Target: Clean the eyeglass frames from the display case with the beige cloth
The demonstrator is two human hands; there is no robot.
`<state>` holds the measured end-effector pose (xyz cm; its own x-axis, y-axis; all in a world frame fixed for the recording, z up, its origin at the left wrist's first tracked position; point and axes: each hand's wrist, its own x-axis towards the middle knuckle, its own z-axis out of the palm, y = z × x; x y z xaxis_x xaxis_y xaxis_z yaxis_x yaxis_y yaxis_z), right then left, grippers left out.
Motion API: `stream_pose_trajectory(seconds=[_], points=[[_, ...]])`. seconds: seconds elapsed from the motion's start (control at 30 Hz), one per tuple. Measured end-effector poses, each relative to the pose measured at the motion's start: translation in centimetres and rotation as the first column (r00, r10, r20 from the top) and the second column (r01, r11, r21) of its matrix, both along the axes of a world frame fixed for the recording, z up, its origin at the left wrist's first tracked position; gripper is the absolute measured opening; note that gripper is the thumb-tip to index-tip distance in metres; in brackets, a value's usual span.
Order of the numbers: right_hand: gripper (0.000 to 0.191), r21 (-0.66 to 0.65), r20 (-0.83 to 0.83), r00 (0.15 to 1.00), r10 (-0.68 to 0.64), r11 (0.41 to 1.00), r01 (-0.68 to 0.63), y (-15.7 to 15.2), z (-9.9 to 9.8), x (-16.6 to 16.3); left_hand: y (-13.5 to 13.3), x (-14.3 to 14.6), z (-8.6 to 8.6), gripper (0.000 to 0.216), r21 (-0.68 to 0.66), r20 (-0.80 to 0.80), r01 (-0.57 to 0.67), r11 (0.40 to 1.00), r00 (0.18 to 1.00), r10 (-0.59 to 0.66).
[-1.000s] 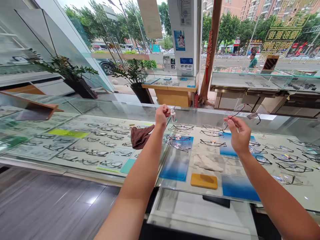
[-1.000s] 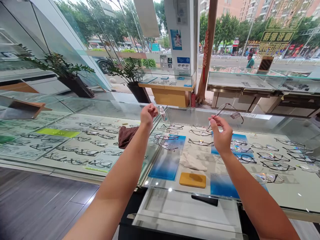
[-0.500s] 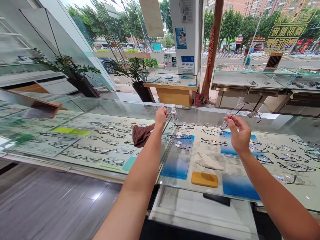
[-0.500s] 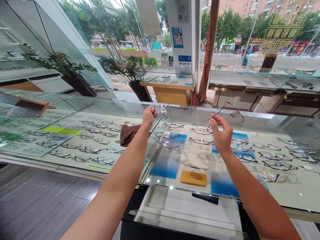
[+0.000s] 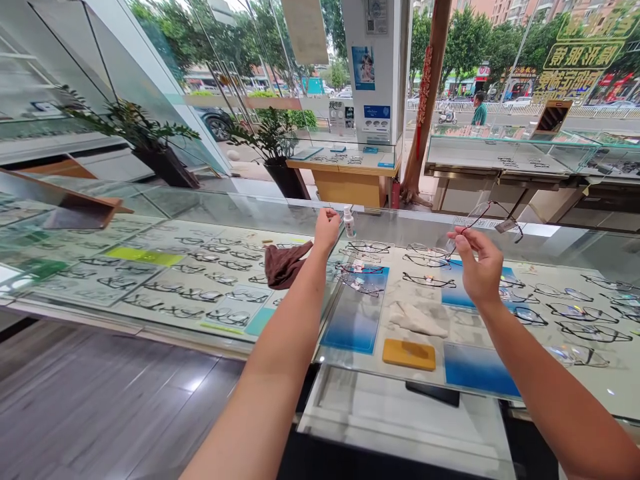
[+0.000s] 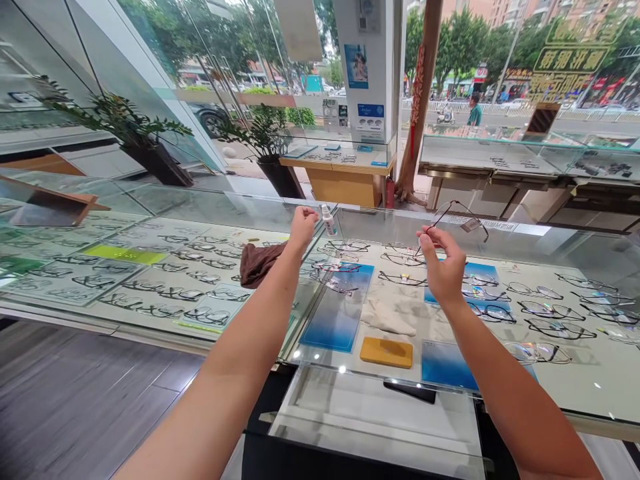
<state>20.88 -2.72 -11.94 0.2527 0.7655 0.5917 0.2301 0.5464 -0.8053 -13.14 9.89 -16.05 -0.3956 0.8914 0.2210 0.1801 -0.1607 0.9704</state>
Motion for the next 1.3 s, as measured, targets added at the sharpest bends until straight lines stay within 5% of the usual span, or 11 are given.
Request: stream_pose_trajectory(seconds=[0.2, 0.5, 0.7, 0.83, 1.0, 1.1, 1.17, 1.3], points=[[0.03, -0.014, 0.011, 1.0, 0.012, 1.0, -0.012, -0.2, 0.1, -0.1, 0.0, 0.6, -1.0, 0.045, -0.007, -0.121, 0.08, 0.997, 0.989, -0.08], [0.031, -0.041, 0.006, 0.999, 0.038, 0.998, -0.038, -0.4, 0.3, -0.2, -0.3, 0.6, -1.2, 0.027, -0.11, -0.15, 0.055, 0.992, 0.986, -0.071], [0.026, -0.048, -0.074, 0.996, 0.042, 0.998, -0.046, -0.1, 0.1, -0.1, -1.0, 1.9, 1.0, 0.032, -0.043, 0.024, -0.02, 0.999, 0.999, 0.021], [0.026, -0.083, -0.154, 0.986, 0.06, 0.994, -0.074, 0.2, -0.1, 0.0, -2.2, 4.4, 3.6, 0.03, 0.014, 0.212, 0.111, 0.994, 0.971, -0.111], [0.024, -0.104, -0.179, 0.98, 0.088, 0.989, -0.108, 0.2, -0.3, -0.2, -6.1, 8.3, 6.1, 0.034, 0.076, 0.353, 0.46, 0.885, 0.817, -0.455], [0.023, -0.117, -0.176, 0.977, 0.122, 0.983, -0.143, 0.1, -0.3, -0.3, -8.4, 10.3, 6.8, 0.061, 0.17, 0.546, 0.686, 0.707, 0.531, -0.648], [0.023, -0.136, -0.177, 0.971, 0.161, 0.973, -0.186, -0.1, -0.2, -0.5, -9.5, 11.3, 7.0, 0.072, 0.191, 0.603, 0.749, 0.634, 0.421, -0.678], [0.024, -0.194, -0.143, 0.954, 0.263, 0.938, -0.287, -0.7, -0.3, -0.8, -10.6, 12.8, 6.9, 0.07, 0.195, 0.628, 0.748, 0.635, 0.402, -0.667]])
